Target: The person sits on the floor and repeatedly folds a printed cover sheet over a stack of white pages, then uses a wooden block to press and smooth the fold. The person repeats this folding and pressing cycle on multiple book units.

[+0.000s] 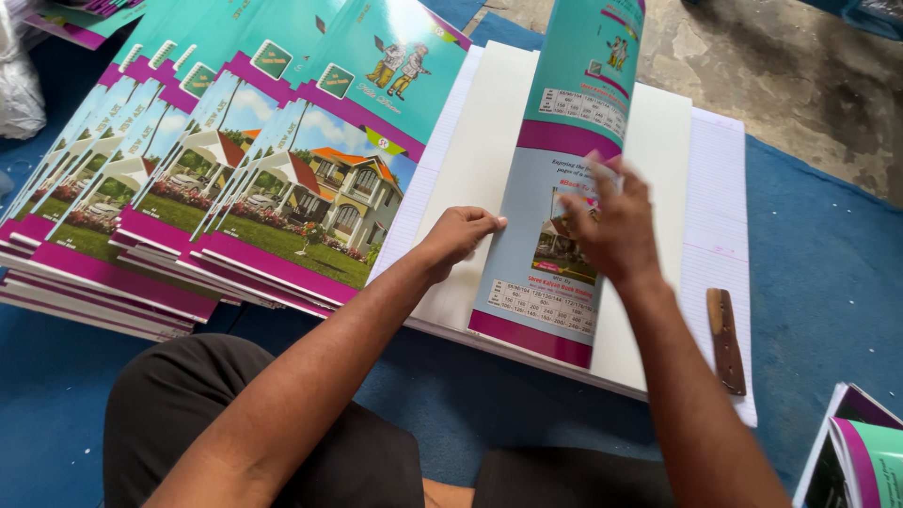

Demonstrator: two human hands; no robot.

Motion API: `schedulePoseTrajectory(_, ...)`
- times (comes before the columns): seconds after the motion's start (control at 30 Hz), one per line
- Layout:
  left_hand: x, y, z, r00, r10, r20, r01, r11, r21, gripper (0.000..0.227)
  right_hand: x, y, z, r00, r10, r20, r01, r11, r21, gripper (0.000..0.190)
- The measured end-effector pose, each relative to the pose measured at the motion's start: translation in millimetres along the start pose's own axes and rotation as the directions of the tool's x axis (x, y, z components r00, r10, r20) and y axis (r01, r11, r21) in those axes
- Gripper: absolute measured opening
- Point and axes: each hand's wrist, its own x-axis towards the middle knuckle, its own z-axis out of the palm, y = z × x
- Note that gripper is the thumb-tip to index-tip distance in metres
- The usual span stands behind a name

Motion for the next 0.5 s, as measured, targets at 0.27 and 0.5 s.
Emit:
schedulePoseTrajectory(0.27, 12, 1, -4, 0.998, -0.021, -0.062, 0.021, 1.000, -0.010, 0.020, 32, 38, 24, 0.966, 0.179, 0.188, -0.177, 0.984, -0.024, 0.091)
schedulePoseTrajectory(0.5, 24, 22, -8, 0.941, 0.015, -0.338, 0.153, 0.873, 0.464, 0.041, 36, 33, 45, 0.933, 0.277, 0.231, -0.258, 0.960, -0.110, 0.095)
